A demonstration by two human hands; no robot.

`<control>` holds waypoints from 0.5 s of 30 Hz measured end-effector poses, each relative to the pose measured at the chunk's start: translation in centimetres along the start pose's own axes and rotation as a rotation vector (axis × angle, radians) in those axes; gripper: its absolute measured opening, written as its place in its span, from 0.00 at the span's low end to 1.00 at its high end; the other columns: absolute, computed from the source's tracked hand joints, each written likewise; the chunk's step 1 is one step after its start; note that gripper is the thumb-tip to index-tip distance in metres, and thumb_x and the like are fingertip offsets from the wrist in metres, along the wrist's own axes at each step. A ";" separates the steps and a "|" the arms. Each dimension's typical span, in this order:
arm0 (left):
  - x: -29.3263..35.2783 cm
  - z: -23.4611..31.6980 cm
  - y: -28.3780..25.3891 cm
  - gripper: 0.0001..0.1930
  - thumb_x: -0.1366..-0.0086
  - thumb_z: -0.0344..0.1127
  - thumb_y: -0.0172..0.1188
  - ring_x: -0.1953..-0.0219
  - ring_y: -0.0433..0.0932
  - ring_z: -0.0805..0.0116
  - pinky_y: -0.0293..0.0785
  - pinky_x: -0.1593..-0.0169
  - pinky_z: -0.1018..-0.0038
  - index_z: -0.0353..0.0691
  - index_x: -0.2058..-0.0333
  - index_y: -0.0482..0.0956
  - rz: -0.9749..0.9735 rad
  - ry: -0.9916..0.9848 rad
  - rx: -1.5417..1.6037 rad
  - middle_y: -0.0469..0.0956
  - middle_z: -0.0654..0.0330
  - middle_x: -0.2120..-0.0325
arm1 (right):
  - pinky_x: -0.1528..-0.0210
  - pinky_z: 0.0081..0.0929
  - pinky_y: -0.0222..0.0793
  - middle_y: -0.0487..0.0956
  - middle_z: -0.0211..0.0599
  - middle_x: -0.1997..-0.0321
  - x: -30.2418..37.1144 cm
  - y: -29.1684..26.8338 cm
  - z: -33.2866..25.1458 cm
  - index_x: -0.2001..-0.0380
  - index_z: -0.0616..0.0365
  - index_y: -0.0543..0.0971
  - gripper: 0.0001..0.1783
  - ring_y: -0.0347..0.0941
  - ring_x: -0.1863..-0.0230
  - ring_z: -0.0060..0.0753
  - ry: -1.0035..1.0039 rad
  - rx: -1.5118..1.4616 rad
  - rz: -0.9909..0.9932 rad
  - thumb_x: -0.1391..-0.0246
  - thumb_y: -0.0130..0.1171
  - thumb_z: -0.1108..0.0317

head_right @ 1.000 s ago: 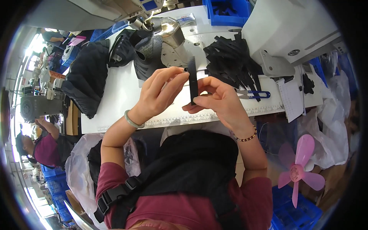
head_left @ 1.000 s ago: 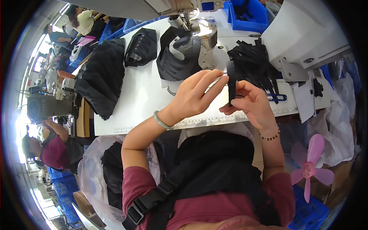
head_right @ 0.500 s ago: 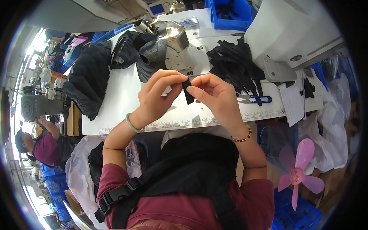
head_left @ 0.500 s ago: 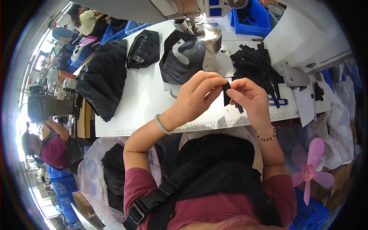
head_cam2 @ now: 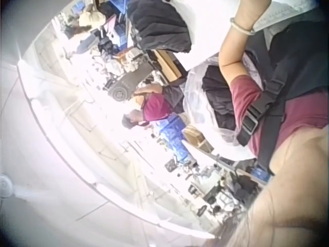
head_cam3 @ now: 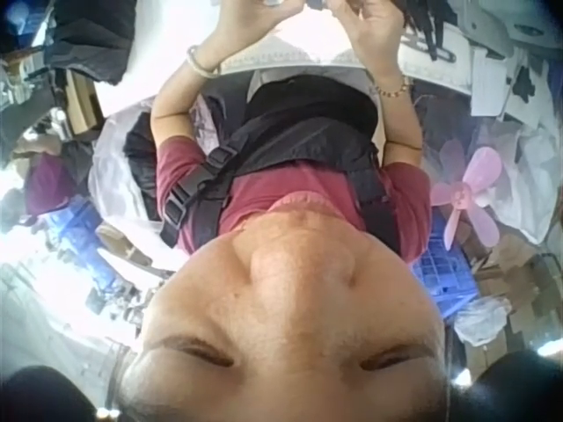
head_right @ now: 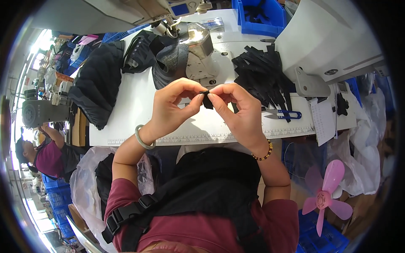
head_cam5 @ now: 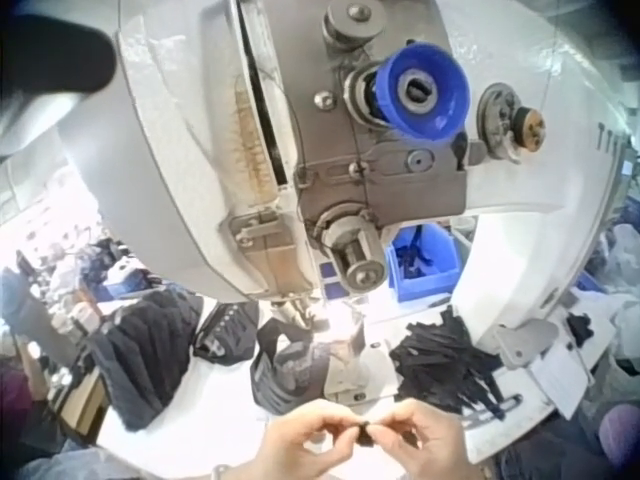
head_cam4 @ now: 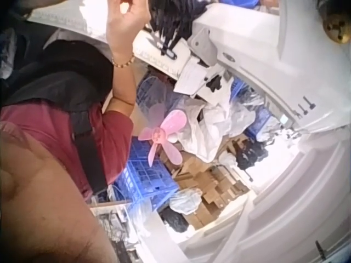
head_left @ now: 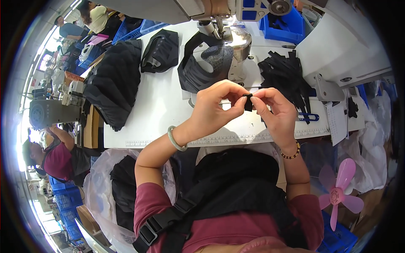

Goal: The worker is using an industrial sewing machine to stitch various fabric and synthetic components of a shoe upper together.

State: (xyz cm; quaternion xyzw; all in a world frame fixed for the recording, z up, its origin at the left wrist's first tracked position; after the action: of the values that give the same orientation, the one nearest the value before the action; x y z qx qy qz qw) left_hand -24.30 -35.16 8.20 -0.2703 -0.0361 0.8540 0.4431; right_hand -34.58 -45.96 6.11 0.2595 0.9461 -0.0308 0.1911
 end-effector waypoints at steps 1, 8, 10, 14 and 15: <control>0.1 -0.1 0.0 0.07 0.48 0.23 0.61 0.74 0.75 0.79 0.72 0.68 0.82 0.34 0.68 0.77 0.007 -0.015 0.021 0.76 0.62 0.72 | 0.66 0.12 0.66 0.77 0.29 0.69 0.0 0.1 0.0 0.67 0.63 0.75 0.05 0.70 0.70 0.13 0.001 0.000 0.001 0.48 0.58 0.76; 0.3 -0.9 0.3 0.06 0.47 0.22 0.60 0.71 0.76 0.80 0.73 0.67 0.83 0.33 0.68 0.77 0.051 -0.067 0.145 0.76 0.62 0.72 | 0.68 0.12 0.65 0.75 0.28 0.72 -0.2 0.4 -0.2 0.70 0.63 0.74 0.04 0.68 0.73 0.12 -0.017 -0.047 0.045 0.50 0.59 0.77; 0.3 -0.9 0.3 0.06 0.47 0.22 0.60 0.71 0.76 0.80 0.73 0.67 0.84 0.33 0.68 0.77 0.054 -0.072 0.157 0.76 0.63 0.72 | 0.69 0.12 0.65 0.75 0.28 0.73 -0.3 0.5 -0.1 0.71 0.63 0.73 0.04 0.68 0.74 0.12 -0.016 -0.049 0.050 0.50 0.59 0.77; 0.2 -0.6 0.1 0.06 0.46 0.23 0.60 0.72 0.76 0.80 0.73 0.68 0.84 0.33 0.68 0.77 0.052 -0.077 0.165 0.77 0.63 0.72 | 0.69 0.12 0.64 0.74 0.28 0.73 -0.5 0.5 -0.2 0.72 0.62 0.72 0.06 0.67 0.73 0.13 -0.055 0.067 0.052 0.51 0.60 0.77; 0.2 -0.4 0.1 0.06 0.46 0.23 0.60 0.72 0.76 0.80 0.73 0.68 0.84 0.33 0.68 0.77 0.053 -0.074 0.166 0.77 0.63 0.72 | 0.69 0.12 0.65 0.73 0.28 0.71 -0.5 0.6 -0.3 0.71 0.62 0.71 0.07 0.67 0.73 0.14 -0.090 0.126 0.039 0.51 0.60 0.77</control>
State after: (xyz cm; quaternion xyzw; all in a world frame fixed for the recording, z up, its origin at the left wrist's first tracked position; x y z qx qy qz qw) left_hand -24.27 -35.13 7.77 -0.2018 0.0254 0.8749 0.4396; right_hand -33.94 -45.63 6.57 0.2878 0.9275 -0.0981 0.2173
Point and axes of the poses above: each hand's wrist, its own x-axis away from the middle knuckle, its own y-axis out of the palm, z = x × y, the point moved 6 cm from there along -x, towards the middle knuckle
